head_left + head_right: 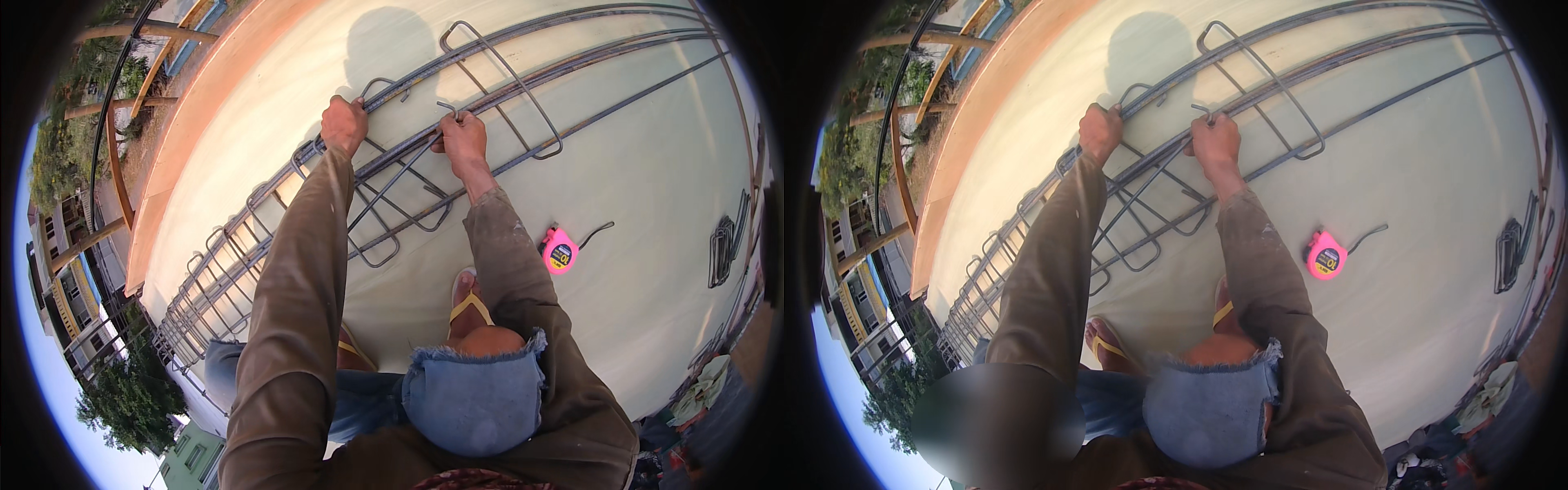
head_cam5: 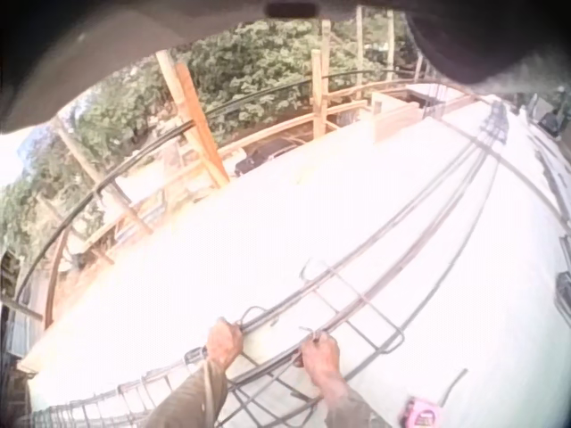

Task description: The person measures a metal frame with a tape measure, then places and adjusts multiple U-shaped metal pieces along the frame. They repeatedly measure and reposition the pieces to align them with the frame on a rooftop surface.

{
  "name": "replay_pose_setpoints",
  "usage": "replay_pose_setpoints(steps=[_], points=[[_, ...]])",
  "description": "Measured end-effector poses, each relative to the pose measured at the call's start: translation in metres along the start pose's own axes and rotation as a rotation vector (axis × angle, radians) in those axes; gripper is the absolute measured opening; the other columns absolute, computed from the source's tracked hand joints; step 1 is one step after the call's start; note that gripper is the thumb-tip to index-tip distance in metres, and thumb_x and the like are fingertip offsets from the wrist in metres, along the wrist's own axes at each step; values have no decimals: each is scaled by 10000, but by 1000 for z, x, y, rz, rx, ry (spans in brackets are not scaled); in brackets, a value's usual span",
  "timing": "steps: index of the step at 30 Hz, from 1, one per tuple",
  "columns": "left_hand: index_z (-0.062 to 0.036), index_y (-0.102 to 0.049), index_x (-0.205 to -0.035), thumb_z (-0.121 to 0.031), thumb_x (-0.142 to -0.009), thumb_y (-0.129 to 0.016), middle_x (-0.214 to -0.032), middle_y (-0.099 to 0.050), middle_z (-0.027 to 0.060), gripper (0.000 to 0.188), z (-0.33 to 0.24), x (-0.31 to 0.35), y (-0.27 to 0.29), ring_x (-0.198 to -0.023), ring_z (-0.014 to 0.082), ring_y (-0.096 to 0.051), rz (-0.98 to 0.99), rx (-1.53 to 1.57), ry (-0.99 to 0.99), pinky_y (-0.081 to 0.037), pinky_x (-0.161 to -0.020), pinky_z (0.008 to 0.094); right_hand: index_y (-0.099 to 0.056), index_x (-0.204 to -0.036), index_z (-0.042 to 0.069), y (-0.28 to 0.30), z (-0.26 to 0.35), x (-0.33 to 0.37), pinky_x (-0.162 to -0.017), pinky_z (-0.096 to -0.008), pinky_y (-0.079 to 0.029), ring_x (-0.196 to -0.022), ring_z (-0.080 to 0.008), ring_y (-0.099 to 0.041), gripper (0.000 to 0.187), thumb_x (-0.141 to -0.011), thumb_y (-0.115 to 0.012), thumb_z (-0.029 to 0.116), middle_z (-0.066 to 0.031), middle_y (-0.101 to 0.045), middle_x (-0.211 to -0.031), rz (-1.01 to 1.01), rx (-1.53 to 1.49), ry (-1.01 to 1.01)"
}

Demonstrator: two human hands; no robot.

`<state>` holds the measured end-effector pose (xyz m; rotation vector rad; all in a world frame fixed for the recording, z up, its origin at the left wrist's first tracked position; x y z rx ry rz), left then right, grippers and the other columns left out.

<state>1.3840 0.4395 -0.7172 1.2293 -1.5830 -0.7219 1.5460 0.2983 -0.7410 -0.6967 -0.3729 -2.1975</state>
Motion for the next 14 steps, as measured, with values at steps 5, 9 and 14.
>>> replay_pose_setpoints(steps=[5, 9, 14], points=[[61, -661, -1046, -362, -945, -672, -1078, -702, 293, 435, 7, 5, -3, -1057, 452, -672, 6, 154, 77, -528, -902, 491, -587, -937, -42, 12, 9, -6, -492, -277, -566, -627, -168, -696, 187, -970, -589, 142, -115, -667, -804, 46, 44, -5], [103, -667, -1059, -337, -905, -730, -1012, -711, 290, 470, 10, 9, -7, -975, 407, -700, 35, 297, 186, -536, -835, 468, -606, -963, -64, 14, 21, -10, -495, -289, -567, -632, -180, -701, 178, -946, -580, 111, -121, -675, -809, 73, 205, 18], [136, -662, -1096, -350, -887, -757, -996, -721, 278, 537, 9, -2, 6, -948, 383, -713, 119, 376, 340, -543, -806, 443, -679, -1045, -59, 3, 40, -46, -578, -332, -599, -704, -250, -753, 261, -920, -573, 144, -223, -721, -924, 195, 339, 11]])
Point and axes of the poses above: each hand's wrist, its own x-axis away from the middle knuckle, its own y-axis out of the back of the hand, z = x × y, the point moved 1 cm from there along -x, towards the middle knuckle
